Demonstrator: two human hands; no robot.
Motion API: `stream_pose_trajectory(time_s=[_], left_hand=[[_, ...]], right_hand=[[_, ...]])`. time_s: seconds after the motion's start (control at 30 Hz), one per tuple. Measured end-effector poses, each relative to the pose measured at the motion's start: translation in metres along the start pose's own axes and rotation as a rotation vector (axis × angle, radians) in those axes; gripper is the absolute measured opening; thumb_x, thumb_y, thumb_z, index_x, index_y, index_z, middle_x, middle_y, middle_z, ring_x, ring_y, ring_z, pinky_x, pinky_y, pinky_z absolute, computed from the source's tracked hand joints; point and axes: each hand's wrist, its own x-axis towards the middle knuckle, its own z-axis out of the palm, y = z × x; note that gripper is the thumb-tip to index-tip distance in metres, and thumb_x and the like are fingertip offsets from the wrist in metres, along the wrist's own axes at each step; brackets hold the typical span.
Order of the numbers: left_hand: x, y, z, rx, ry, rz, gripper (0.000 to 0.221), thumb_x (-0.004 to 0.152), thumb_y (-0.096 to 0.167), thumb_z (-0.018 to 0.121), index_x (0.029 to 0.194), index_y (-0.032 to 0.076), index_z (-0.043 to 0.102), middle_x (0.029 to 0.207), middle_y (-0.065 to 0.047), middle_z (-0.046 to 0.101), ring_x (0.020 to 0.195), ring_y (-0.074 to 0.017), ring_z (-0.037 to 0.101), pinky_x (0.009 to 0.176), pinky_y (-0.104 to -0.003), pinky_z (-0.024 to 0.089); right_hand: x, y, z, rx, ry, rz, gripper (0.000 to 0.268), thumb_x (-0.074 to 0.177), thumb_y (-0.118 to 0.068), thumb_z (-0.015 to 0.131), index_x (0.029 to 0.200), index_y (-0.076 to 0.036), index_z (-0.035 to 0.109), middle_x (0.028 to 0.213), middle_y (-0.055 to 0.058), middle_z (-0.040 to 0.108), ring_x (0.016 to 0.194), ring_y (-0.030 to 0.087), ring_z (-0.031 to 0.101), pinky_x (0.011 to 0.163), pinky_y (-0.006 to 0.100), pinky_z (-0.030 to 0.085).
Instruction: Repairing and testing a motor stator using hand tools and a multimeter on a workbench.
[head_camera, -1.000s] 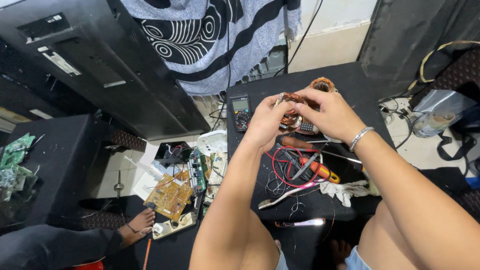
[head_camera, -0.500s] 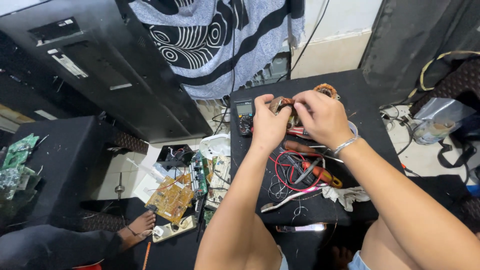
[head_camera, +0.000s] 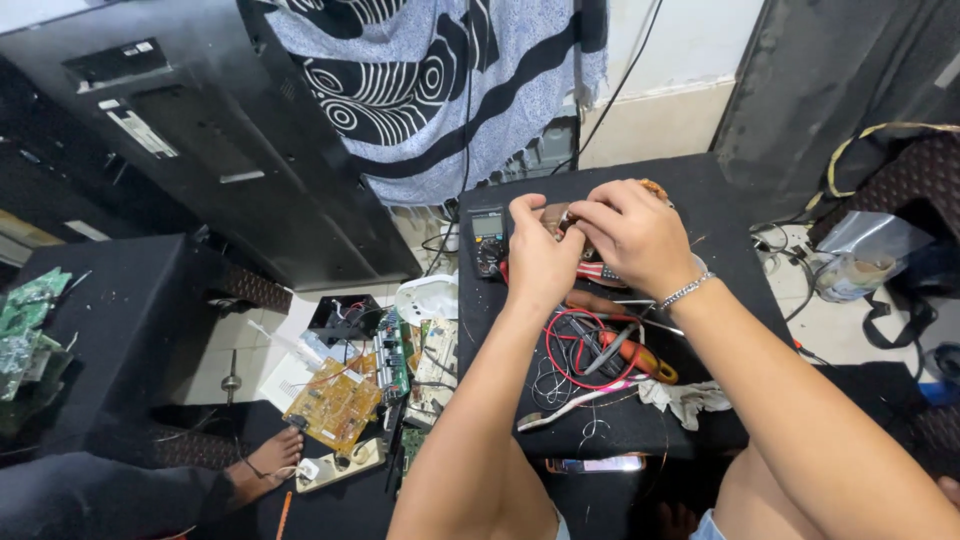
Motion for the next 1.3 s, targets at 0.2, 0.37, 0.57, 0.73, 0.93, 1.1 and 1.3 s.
stream_pose_trajectory(time_s=[0.2, 0.37, 0.57, 0.73, 0.93, 1.1, 1.3], left_hand=[[0.003, -0.005, 0.002, 0.072, -0.02, 0.035, 0.056, 0.087, 0.021, 0.063, 0.134, 0.011, 0.035, 0.137, -0.022, 0.058, 0.119, -0.0384, 0.065, 0.101, -0.05, 0.054], [0.002, -0.007, 0.001, 0.083, -0.048, 0.041, 0.057, 0.086, 0.021, 0.064, 0.133, 0.011, 0.033, 0.137, -0.022, 0.056, 0.123, -0.0416, 0.061, 0.102, -0.052, 0.052], [0.009, -0.007, -0.01, 0.026, -0.018, -0.004, 0.059, 0.085, 0.02, 0.066, 0.134, 0.011, 0.034, 0.132, -0.02, 0.059, 0.121, -0.0402, 0.062, 0.099, -0.049, 0.055], [0.013, -0.009, -0.011, -0.309, 0.015, -0.115, 0.063, 0.081, 0.02, 0.072, 0.133, 0.003, 0.041, 0.119, -0.021, 0.065, 0.112, -0.0341, 0.068, 0.09, -0.041, 0.059], [0.025, -0.021, 0.001, -0.76, -0.006, -0.232, 0.071, 0.08, 0.016, 0.079, 0.137, -0.003, 0.04, 0.114, -0.023, 0.059, 0.09, -0.0339, 0.071, 0.068, -0.05, 0.062], [0.034, -0.024, -0.009, -0.752, 0.161, -0.284, 0.068, 0.08, 0.019, 0.078, 0.136, 0.0, 0.043, 0.119, -0.024, 0.055, 0.097, -0.0362, 0.069, 0.074, -0.053, 0.06], [0.031, -0.023, -0.001, -0.773, 0.119, -0.162, 0.069, 0.082, 0.017, 0.078, 0.137, -0.002, 0.041, 0.117, -0.021, 0.059, 0.09, -0.0321, 0.072, 0.076, -0.045, 0.061]], right_hand=[[0.003, 0.004, 0.001, -0.117, -0.026, -0.168, 0.01, 0.099, -0.017, 0.064, 0.09, -0.018, 0.069, 0.103, -0.002, 0.066, 0.094, 0.019, 0.066, 0.075, 0.03, 0.055], [-0.005, 0.006, 0.014, -0.143, -0.042, -0.17, 0.012, 0.1, -0.016, 0.058, 0.089, -0.015, 0.064, 0.102, -0.001, 0.065, 0.092, 0.019, 0.065, 0.07, 0.028, 0.054], [-0.024, 0.023, 0.012, 0.553, -0.258, 0.278, 0.008, 0.099, -0.015, 0.058, 0.094, -0.01, 0.06, 0.124, 0.007, 0.06, 0.116, 0.029, 0.06, 0.091, 0.039, 0.051], [-0.024, 0.015, -0.004, 1.273, -0.113, 0.751, 0.014, 0.096, -0.013, 0.048, 0.083, -0.007, 0.05, 0.133, 0.021, 0.058, 0.122, 0.025, 0.054, 0.104, 0.037, 0.041], [0.003, 0.007, -0.033, 1.545, 0.092, 0.937, 0.013, 0.107, -0.014, 0.04, 0.098, -0.013, 0.049, 0.083, 0.006, 0.059, 0.096, 0.024, 0.069, 0.085, 0.031, 0.05], [0.003, 0.034, -0.056, 1.165, 0.262, 0.978, 0.002, 0.113, -0.017, 0.047, 0.115, -0.017, 0.047, 0.068, -0.01, 0.026, 0.054, 0.003, 0.032, 0.047, 0.017, 0.036], [-0.008, 0.019, -0.038, 0.513, 0.012, 0.567, 0.019, 0.103, -0.008, 0.066, 0.121, -0.007, 0.073, 0.095, 0.015, 0.072, 0.082, 0.029, 0.072, 0.067, 0.038, 0.057]])
